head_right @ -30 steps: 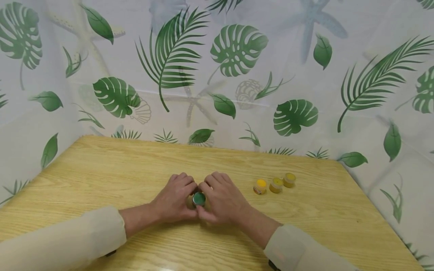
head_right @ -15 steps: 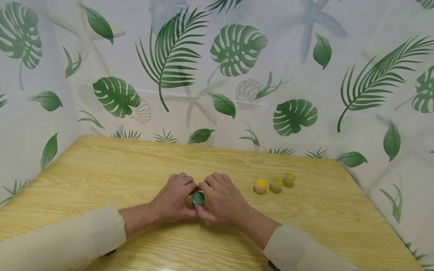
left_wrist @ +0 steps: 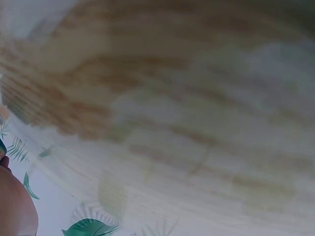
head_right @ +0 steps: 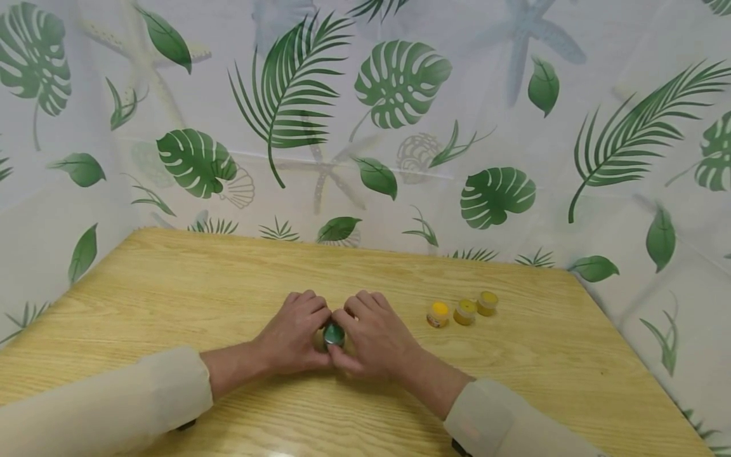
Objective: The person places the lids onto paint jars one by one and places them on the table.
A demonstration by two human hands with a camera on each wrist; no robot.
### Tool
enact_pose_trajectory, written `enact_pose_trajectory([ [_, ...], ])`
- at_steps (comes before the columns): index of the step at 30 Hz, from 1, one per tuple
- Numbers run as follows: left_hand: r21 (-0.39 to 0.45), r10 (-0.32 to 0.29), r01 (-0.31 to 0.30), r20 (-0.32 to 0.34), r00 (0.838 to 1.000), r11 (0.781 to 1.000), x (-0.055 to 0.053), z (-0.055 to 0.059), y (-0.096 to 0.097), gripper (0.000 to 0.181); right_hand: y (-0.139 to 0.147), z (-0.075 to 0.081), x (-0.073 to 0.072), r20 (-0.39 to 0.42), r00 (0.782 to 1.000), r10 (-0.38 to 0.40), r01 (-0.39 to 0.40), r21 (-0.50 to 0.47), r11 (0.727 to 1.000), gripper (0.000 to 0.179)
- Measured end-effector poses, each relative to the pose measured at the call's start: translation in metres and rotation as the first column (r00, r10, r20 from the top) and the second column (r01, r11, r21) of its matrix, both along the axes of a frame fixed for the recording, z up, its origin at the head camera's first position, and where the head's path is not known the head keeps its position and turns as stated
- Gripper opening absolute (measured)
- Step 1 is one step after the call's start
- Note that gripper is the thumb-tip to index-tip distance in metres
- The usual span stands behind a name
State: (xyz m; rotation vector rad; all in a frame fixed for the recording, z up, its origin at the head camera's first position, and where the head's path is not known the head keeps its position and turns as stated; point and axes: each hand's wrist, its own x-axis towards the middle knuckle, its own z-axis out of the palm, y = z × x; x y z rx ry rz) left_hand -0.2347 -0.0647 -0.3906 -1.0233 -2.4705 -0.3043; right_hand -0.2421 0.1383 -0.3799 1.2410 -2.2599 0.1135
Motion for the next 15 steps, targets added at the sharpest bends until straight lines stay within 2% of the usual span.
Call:
enact_pose_trajectory([
  [4,-0.01,-0.015,0.015,0.002,1.0,1.0,0.0004,-0.0004,0.0004,0.045,0.0001,0.0007,0.0009,-0.004,1.0,-0.001,0.001,-0.005,1.0,0.035],
  [10,-0.031,-0.029,0.028,-0.031,0.999,0.999,0.0012,-0.0003,0.0011,0.044,0.0,0.0006,0.0011,-0.02,1.0,0.005,-0.005,-0.017,1.0,0.041],
  [15,-0.048,-0.048,0.047,-0.016,0.999,0.998,0.0036,-0.0002,0.0026,0.045,-0.0004,-0.0013,-0.0001,-0.079,0.997,0.024,-0.027,-0.032,0.999,0.05],
])
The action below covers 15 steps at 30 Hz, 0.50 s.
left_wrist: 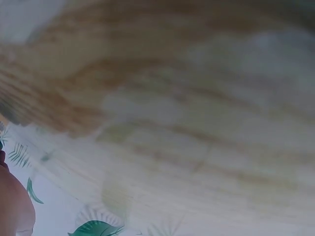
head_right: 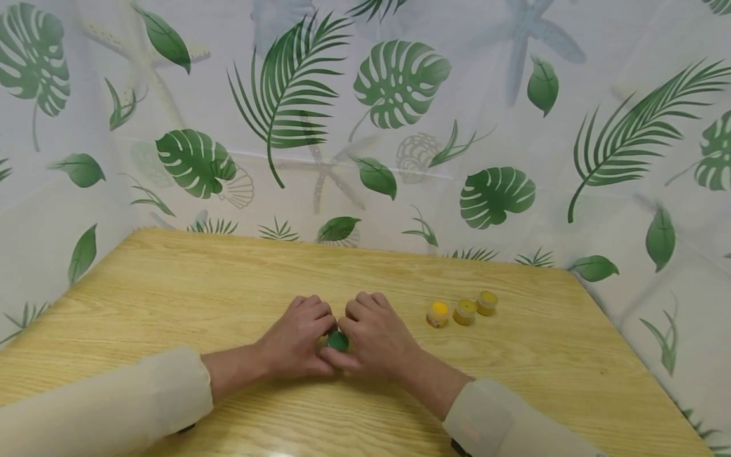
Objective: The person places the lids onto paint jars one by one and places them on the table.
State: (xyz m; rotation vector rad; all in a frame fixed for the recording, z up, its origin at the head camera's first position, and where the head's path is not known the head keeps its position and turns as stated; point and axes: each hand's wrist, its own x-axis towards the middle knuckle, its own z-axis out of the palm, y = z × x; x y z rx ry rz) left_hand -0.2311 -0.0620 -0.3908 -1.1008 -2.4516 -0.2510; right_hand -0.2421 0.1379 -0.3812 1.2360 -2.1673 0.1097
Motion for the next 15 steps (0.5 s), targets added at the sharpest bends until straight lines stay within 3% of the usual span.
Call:
enact_pose_trajectory([
  [4,0.02,-0.009,0.008,0.032,0.999,1.0,0.001,-0.0003,0.0019,0.042,0.0014,0.0005,-0.0006,0.006,1.0,-0.025,0.025,-0.012,1.0,0.055],
  [10,0.094,-0.004,-0.003,0.074,0.997,0.996,-0.001,-0.0005,0.0009,0.038,0.0025,0.0041,0.0,0.105,0.994,-0.035,0.031,0.038,0.999,0.036],
  [15,0.134,-0.031,0.02,0.075,0.997,0.991,-0.0029,-0.0023,-0.0009,0.036,0.0022,0.0029,0.0001,0.091,0.996,-0.026,0.02,0.065,0.998,0.034],
])
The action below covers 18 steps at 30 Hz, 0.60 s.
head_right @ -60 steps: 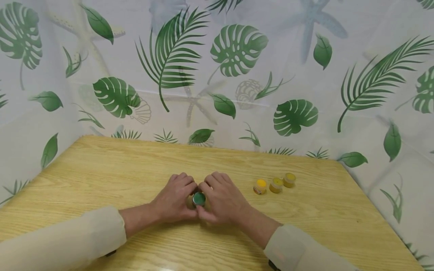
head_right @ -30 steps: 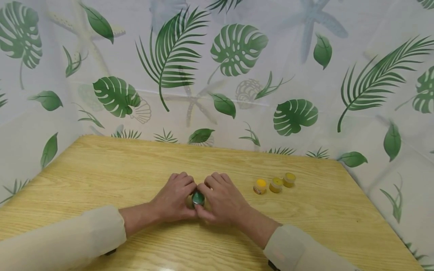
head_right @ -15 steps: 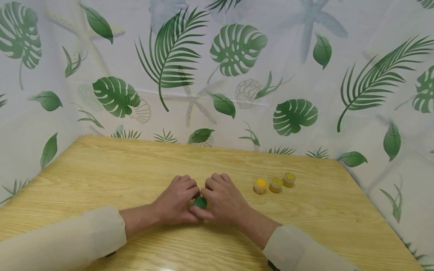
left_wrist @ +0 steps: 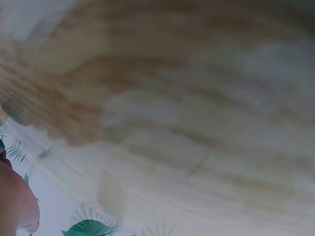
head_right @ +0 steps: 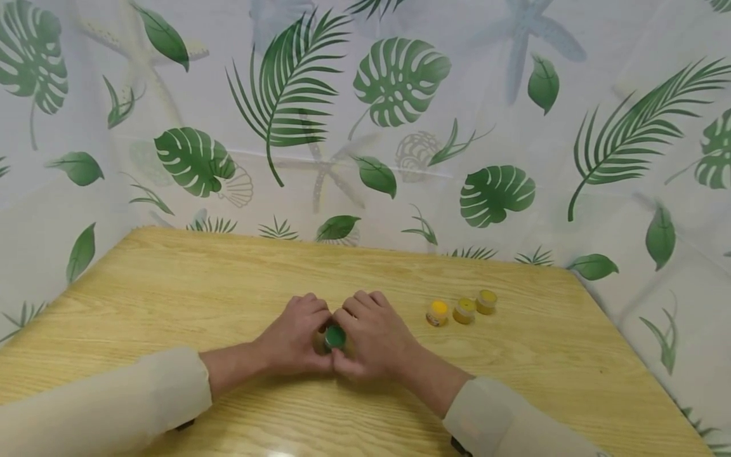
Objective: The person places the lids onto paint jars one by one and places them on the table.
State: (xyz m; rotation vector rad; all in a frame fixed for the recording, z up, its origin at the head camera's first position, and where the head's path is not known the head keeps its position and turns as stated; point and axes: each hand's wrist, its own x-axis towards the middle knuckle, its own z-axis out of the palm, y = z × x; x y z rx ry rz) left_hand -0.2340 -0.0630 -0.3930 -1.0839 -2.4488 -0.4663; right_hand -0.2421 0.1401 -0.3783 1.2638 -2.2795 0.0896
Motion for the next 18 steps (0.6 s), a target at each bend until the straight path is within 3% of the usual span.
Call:
enact_pose_trajectory([
  [18,-0.003,-0.002,0.002,0.043,0.999,1.0,-0.0012,-0.0013,-0.0006,0.036,-0.0009,-0.0025,-0.0001,-0.023,1.0,-0.019,0.019,-0.004,1.0,0.03],
])
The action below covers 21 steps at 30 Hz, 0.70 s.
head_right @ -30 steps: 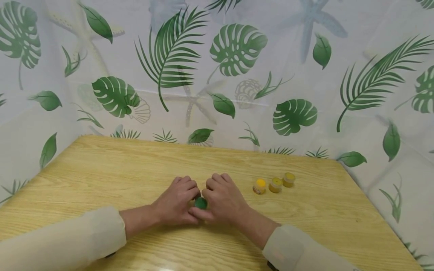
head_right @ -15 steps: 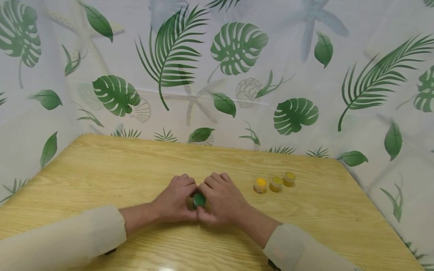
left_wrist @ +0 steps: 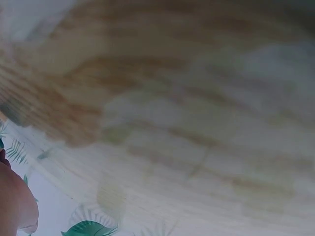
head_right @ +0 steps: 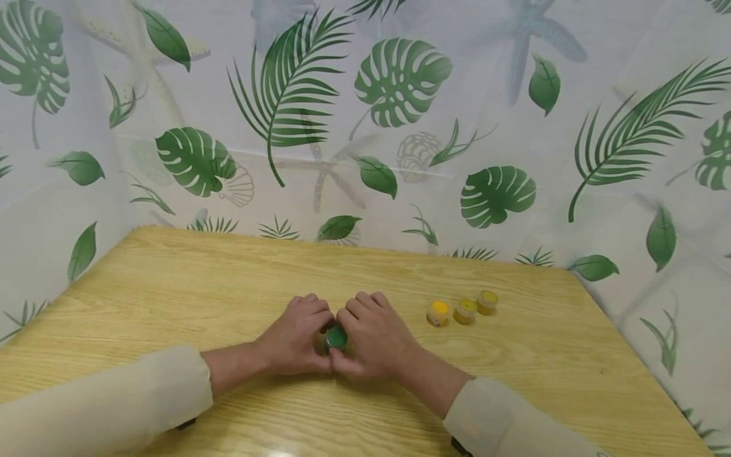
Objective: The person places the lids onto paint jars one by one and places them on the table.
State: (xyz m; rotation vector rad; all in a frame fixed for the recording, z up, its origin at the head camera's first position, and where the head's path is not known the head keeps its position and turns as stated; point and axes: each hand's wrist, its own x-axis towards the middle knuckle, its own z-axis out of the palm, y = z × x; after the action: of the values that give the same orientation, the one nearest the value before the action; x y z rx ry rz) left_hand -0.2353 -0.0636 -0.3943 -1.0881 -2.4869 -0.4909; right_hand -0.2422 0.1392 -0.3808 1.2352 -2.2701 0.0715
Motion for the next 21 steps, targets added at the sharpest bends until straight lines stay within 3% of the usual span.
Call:
enact_pose_trajectory([
  [21,-0.031,-0.015,0.015,-0.009,1.0,0.999,0.0024,0.0002,0.0015,0.037,-0.0001,0.001,0.0014,0.008,0.999,-0.031,0.03,0.029,0.999,0.036],
])
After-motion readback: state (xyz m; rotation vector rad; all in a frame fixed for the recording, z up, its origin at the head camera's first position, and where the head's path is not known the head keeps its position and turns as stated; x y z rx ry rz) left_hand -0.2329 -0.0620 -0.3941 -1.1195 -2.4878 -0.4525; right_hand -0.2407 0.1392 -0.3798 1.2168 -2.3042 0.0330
